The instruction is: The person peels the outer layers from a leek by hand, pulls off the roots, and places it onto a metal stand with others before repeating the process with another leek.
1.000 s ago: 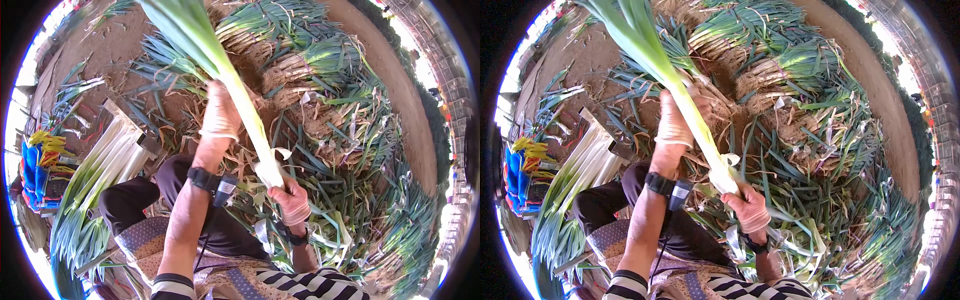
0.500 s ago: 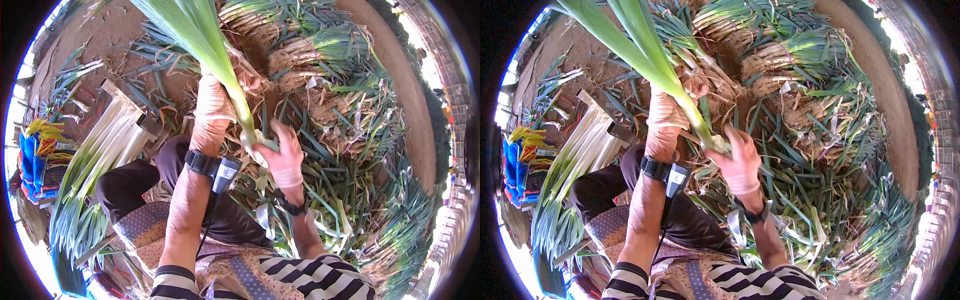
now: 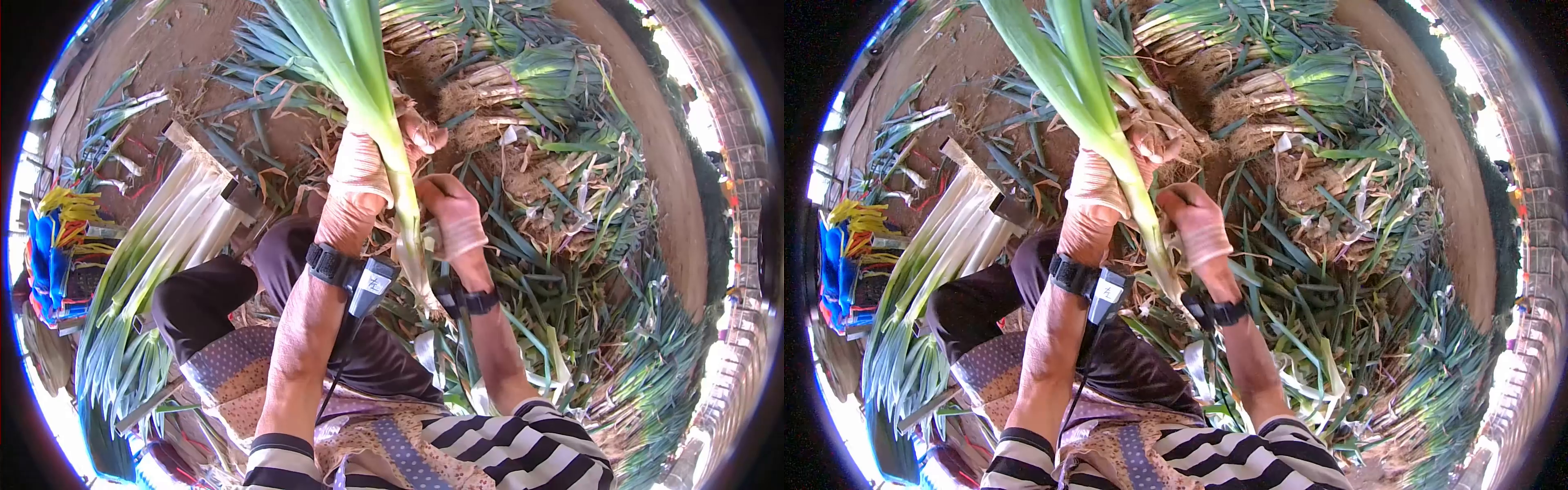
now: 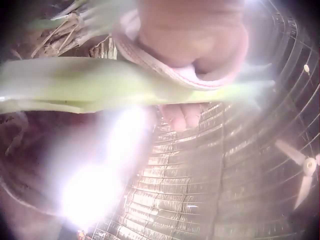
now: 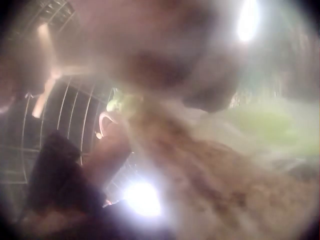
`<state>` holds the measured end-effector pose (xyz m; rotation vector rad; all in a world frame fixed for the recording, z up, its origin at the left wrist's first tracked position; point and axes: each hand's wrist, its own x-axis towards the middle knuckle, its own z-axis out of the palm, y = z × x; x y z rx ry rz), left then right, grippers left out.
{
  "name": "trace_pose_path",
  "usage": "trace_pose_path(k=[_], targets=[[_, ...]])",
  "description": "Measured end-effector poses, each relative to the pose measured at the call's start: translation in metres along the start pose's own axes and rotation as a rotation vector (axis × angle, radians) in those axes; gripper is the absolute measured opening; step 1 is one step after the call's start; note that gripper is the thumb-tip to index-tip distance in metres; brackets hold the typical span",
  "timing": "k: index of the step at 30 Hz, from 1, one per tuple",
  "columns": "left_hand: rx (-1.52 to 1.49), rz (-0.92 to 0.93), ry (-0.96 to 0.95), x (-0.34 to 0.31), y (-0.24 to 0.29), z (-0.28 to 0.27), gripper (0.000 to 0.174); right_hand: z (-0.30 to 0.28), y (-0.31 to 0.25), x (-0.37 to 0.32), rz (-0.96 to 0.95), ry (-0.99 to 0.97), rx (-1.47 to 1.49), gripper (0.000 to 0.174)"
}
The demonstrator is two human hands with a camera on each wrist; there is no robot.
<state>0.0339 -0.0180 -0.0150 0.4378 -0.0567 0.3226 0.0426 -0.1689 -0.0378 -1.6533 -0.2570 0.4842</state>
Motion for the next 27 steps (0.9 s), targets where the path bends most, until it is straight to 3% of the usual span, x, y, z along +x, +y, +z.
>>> trace_pose_path(k=[2,4,6,9,10,12,13,14,16,18,19,20,22,23,24,25,26,27], targets=[[-0.017,-0.026,0.027,-0.001,0.0,0.002,0.035,0.0,-0.006,-0.01,0.031,0.052,0.08,0.019],[-0.024,-0.071,0.036,-0.001,-0.001,0.006,0.034,-0.001,-0.01,-0.019,-0.423,0.108,0.099,0.027],[-0.056,-0.139,0.053,-0.003,-0.002,0.013,0.034,-0.002,-0.031,-0.013,-0.701,0.062,-0.175,0.031],[-0.128,-0.209,0.136,-0.003,-0.009,0.008,0.032,0.011,-0.04,0.011,-0.985,0.072,-0.42,0.02],[-0.151,-0.214,0.135,-0.001,-0.01,0.002,0.033,0.008,-0.033,0.012,-0.988,0.072,-0.42,0.02],[-0.071,-0.143,0.17,-0.003,-0.004,0.011,0.034,0.007,-0.03,0.01,-0.221,-0.223,-0.24,0.015],[0.009,-0.081,0.206,-0.005,-0.003,0.014,0.035,0.001,-0.027,-0.007,-0.961,-0.053,-0.797,0.017],[0.004,-0.081,0.212,-0.006,-0.003,0.011,0.035,0.002,-0.03,-0.022,-0.987,-0.069,-0.809,0.019],[-0.12,-0.033,0.165,0.002,-0.001,0.001,0.036,-0.011,0.018,-0.05,-0.814,-0.269,-0.76,0.021],[-0.146,-0.007,0.071,0.01,-0.001,-0.01,0.035,-0.027,0.069,-0.069,-0.743,-0.287,-0.659,0.023],[-0.164,-0.017,0.074,0.01,0.001,-0.006,0.035,-0.032,0.087,-0.077,-0.586,-0.218,-0.386,0.032],[-0.18,-0.035,0.076,0.009,0.001,-0.004,0.034,-0.031,0.075,-0.077,-0.578,-0.223,-0.388,0.032],[-0.217,-0.069,0.068,0.004,-0.003,-0.002,0.034,-0.026,0.026,-0.074,-0.33,0.095,-0.445,0.036],[-0.252,-0.087,0.045,0.005,-0.003,0.001,0.034,-0.028,0.016,-0.072,-0.327,-0.019,-0.513,0.048],[-0.285,-0.099,0.022,0.007,-0.002,0.005,0.033,-0.031,0.017,-0.07,-0.338,-0.011,-0.514,0.048],[-0.259,-0.084,0.035,0.009,-0.001,0.002,0.05,-0.031,0.021,-0.067,-0.022,-0.146,-0.311,0.047],[-0.253,-0.077,0.03,0.009,0.002,0.006,0.05,-0.027,0.019,-0.065,0.295,-0.282,-0.1,0.046],[-0.205,-0.07,0.022,0.008,0.004,0.008,0.054,-0.022,0.009,-0.066,0.4,-0.302,0.077,0.042]])
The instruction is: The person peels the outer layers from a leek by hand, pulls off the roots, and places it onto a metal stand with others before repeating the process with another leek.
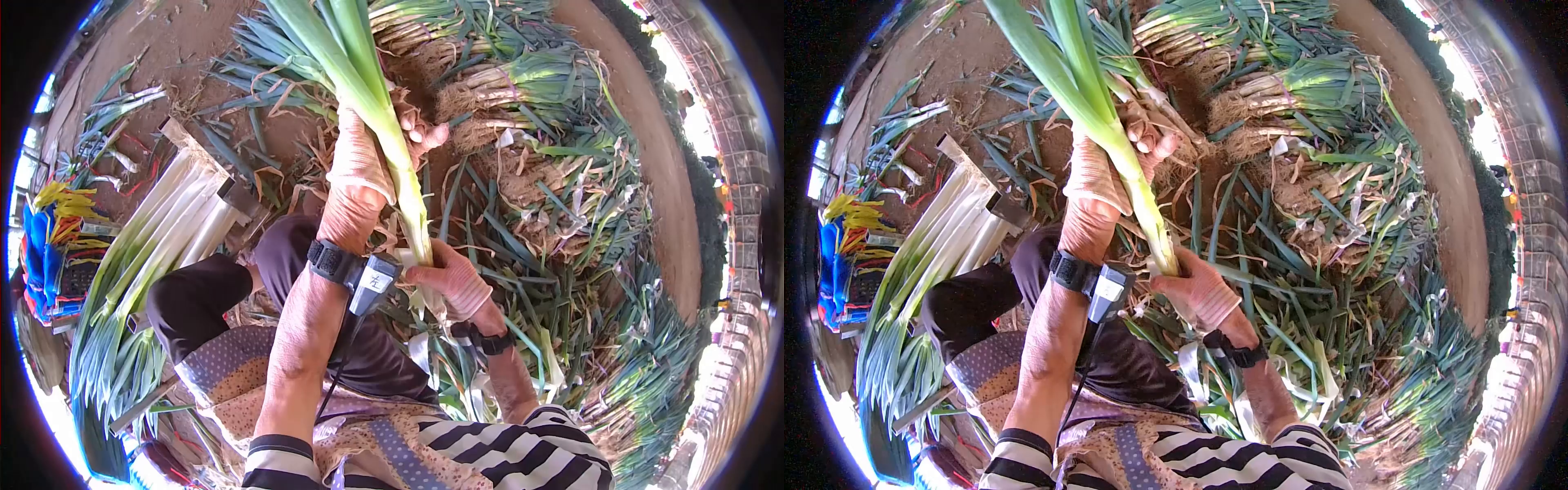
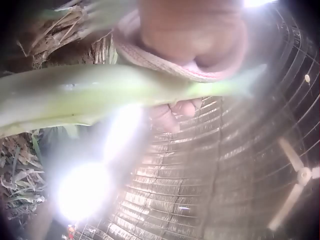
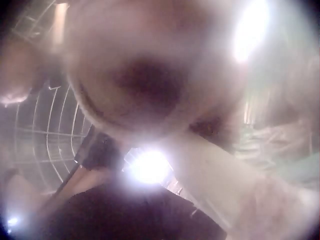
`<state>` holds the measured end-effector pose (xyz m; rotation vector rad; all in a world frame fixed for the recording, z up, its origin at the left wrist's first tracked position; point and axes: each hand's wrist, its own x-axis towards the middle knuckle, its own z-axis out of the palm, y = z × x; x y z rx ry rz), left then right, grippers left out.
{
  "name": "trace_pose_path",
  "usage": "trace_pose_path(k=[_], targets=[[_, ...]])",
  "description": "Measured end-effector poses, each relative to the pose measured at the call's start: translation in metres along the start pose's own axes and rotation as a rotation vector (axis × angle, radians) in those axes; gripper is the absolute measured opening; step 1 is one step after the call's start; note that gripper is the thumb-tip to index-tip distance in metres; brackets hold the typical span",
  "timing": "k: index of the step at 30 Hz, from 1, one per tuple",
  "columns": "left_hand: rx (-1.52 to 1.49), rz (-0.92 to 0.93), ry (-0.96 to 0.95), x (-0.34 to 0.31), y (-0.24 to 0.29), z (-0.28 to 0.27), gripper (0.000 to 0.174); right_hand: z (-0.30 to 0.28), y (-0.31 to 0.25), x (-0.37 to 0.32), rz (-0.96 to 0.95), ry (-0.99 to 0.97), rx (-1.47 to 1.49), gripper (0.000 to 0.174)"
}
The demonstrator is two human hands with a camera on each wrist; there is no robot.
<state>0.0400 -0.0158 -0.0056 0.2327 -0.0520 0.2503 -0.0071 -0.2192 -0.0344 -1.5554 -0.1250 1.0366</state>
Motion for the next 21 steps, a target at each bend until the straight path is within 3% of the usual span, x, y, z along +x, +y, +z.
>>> trace_pose_path(k=[3,5,6,7,8,9,10,11,13,14,15,17,18,19,21], targets=[[0.14,-0.003,-0.007,-0.01,-0.004,0.008,0.064,0.005,0.008,-0.003,-0.042,0.03,0.012,0.04],[0.235,-0.013,-0.018,-0.012,-0.009,0.012,0.072,0.018,0.012,-0.002,-0.118,0.141,0.124,0.038],[0.34,0.018,0.03,-0.01,-0.012,0.013,0.089,0.019,0.014,0.003,-0.249,0.318,0.081,0.037],[0.385,0.055,0.065,-0.013,-0.017,0.015,0.078,0.018,0.015,0.009,-0.382,0.495,0.036,0.036],[0.54,0.062,0.052,-0.014,-0.018,0.015,0.071,0.012,0.013,0.015,-0.531,0.643,-0.305,0.036],[0.693,0.073,0.038,-0.014,-0.019,0.014,0.065,0.011,0.01,0.019,-0.658,0.7,-0.335,0.038],[0.51,0.095,0.058,-0.014,-0.024,0.015,0.048,0.008,0.007,0.018,-0.633,0.771,-0.475,0.038],[0.509,0.096,0.049,-0.013,-0.024,0.012,0.048,0.009,-0.003,0.013,-0.601,0.841,-0.618,0.038],[0.761,0.024,0.21,-0.011,-0.02,0.004,0.041,0.007,-0.008,0.012,-0.606,0.887,-0.674,0.038],[0.745,-0.001,0.221,-0.013,-0.019,0.009,0.03,0.006,-0.009,0.012,-0.604,0.925,-0.731,0.039],[0.748,0.002,0.212,-0.013,-0.017,0.014,0.03,0.004,-0.009,0.012,-0.612,0.93,-0.729,0.039],[1.039,-0.178,0.267,-0.013,-0.014,0.027,0.024,0.0,-0.005,0.015,-0.634,0.984,-0.802,0.039],[0.502,-0.136,0.33,-0.012,-0.03,0.021,0.032,-0.001,-0.007,0.017,-0.718,1.005,-0.86,0.04],[0.998,-0.232,0.204,-0.023,-0.035,0.011,0.032,-0.001,-0.012,0.017,-0.728,1.006,-0.86,0.04],[0.94,-0.126,0.011,-0.024,-0.041,0.01,0.031,0.0,-0.027,0.017,-0.725,0.951,-0.71,0.042]])
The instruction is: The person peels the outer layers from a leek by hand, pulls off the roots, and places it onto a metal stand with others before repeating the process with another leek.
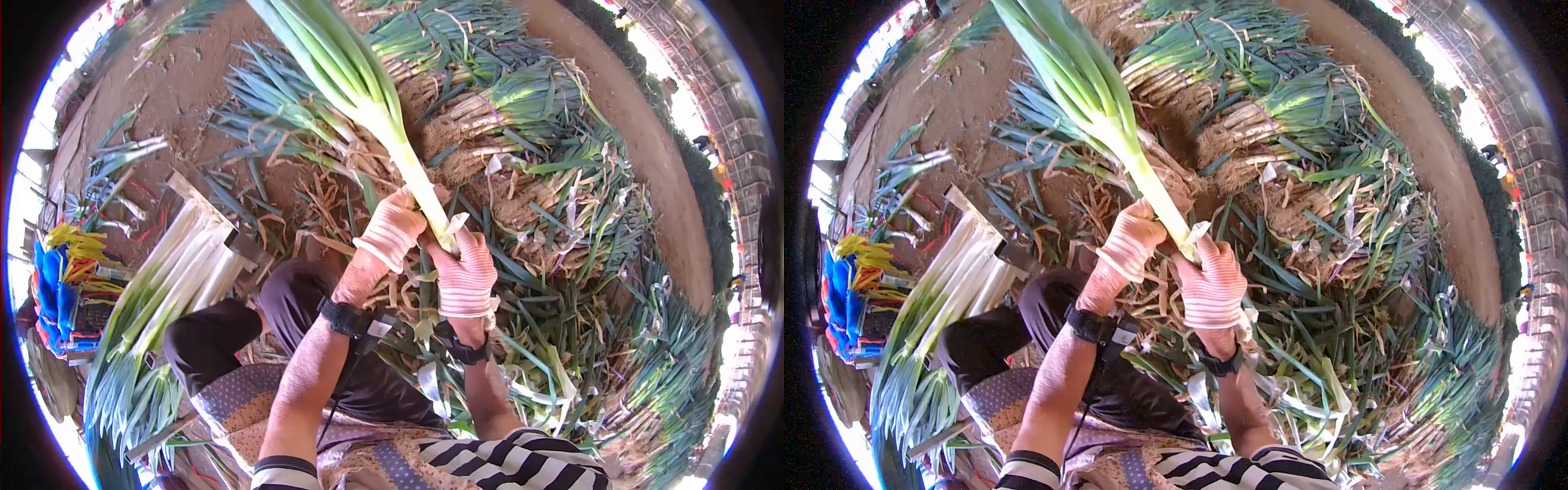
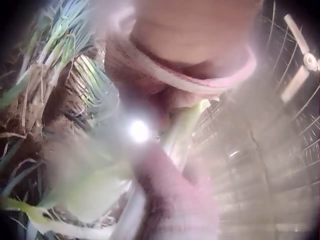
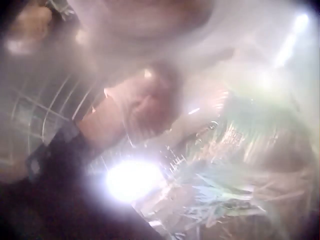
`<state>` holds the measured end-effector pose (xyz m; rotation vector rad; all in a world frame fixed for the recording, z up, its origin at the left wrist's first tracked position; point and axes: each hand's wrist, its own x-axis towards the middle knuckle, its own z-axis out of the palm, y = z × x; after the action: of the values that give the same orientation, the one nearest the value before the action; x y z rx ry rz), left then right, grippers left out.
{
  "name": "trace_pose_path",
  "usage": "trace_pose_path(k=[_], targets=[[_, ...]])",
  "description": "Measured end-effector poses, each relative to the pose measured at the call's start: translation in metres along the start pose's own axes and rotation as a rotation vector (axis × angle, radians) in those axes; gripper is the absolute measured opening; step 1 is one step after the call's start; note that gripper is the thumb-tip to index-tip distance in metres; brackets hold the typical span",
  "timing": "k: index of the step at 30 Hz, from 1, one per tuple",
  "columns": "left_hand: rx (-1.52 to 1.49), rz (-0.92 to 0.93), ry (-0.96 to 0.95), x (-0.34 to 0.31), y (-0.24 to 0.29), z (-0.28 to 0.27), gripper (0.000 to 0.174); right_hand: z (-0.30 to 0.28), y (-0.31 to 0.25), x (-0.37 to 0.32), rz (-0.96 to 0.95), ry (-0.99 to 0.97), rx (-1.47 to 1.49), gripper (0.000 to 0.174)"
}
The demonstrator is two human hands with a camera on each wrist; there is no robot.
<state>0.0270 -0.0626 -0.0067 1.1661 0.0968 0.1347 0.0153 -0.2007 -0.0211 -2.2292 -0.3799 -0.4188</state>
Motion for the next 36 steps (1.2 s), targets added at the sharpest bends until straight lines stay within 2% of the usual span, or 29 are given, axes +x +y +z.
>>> trace_pose_path(k=[1,2,4,6,9,10,12,13,14,16,18,19,20,22,23,24,26,27,28,30,31,33,34,36], targets=[[0.115,0.06,-0.061,-0.001,0.002,-0.008,0.033,0.002,0.005,0.002,-0.048,0.037,0.054,0.042],[0.009,0.153,-0.14,0.01,-0.006,-0.018,0.048,0.003,0.008,0.001,-0.051,0.053,0.108,0.043],[-0.46,0.125,-0.078,0.004,0.022,-0.015,0.047,-0.002,0.014,-0.009,-0.104,0.04,0.08,0.043],[-0.676,0.177,-0.178,0.005,0.027,-0.021,0.07,-0.009,0.008,-0.025,0.119,-0.137,0.335,0.035],[-0.696,0.126,-0.114,0.01,0.02,-0.027,0.071,-0.018,0.001,-0.053,0.33,-0.481,0.496,0.031],[-0.742,0.11,-0.15,0.01,0.019,-0.029,0.066,-0.012,0.016,-0.061,0.149,-0.513,0.437,0.029],[-0.753,0.154,-0.184,0.01,0.018,-0.034,0.06,-0.012,0.016,-0.042,-0.266,-0.391,0.275,0.028],[-0.72,0.133,-0.15,0.009,0.017,-0.033,0.059,-0.006,0.022,-0.035,-0.136,-0.381,0.318,0.024],[-0.687,0.117,-0.119,0.008,0.018,-0.031,0.058,-0.002,0.029,-0.024,-0.067,-0.311,0.485,0.021],[-0.689,0.085,-0.125,0.005,0.018,-0.027,0.056,-0.011,0.009,0.015,-0.146,-0.227,0.419,0.027],[-0.66,0.06,-0.088,0.002,0.018,-0.02,0.052,-0.007,-0.021,0.045,-0.372,-0.188,0.465,0.033],[-0.642,0.072,-0.032,0.002,0.018,-0.017,0.049,-0.004,-0.036,0.05,-0.423,-0.19,0.447,0.033],[-0.671,0.013,0.002,0.005,0.013,-0.018,0.05,0.007,-0.035,0.059,-0.552,-0.22,0.39,0.033],[-0.725,0.005,0.066,0.003,0.014,-0.014,0.054,0.016,-0.043,0.06,-0.647,-0.171,0.118,0.028],[-0.701,0.034,0.022,0.005,0.012,-0.019,0.056,0.016,-0.045,0.055,-0.623,-0.265,-0.025,0.021],[-0.678,0.059,-0.014,0.007,0.009,-0.026,0.057,0.022,-0.035,0.046,-0.694,-0.247,-0.041,0.016],[-0.611,0.058,0.072,0.002,0.008,-0.03,0.061,0.023,-0.021,0.024,-0.739,-0.341,-0.18,0.015],[-0.599,0.088,0.066,0.006,0.001,-0.037,0.062,0.024,-0.014,0.008,-0.687,-0.39,-0.224,0.011],[-0.585,0.125,0.058,0.012,-0.004,-0.045,0.064,0.012,-0.008,-0.006,-0.809,-0.47,-0.095,0.009],[-0.567,0.15,0.092,0.012,0.004,-0.048,0.061,0.007,0.015,-0.032,-0.667,-0.74,-0.155,0.009],[-0.542,0.166,0.065,0.01,0.007,-0.048,0.06,0.007,0.024,-0.029,-0.677,-0.747,-0.157,0.009],[-0.527,0.161,0.04,0.004,0.005,-0.044,0.059,-0.002,0.019,-0.017,-0.469,-0.392,0.6,0.018],[-0.532,0.147,0.064,0.003,0.004,-0.039,0.053,-0.009,0.012,-0.011,-0.216,-0.34,0.646,0.025],[-0.531,0.143,0.104,0.007,0.01,-0.032,0.042,-0.011,-0.009,0.017,-0.316,-0.134,0.387,0.027]])
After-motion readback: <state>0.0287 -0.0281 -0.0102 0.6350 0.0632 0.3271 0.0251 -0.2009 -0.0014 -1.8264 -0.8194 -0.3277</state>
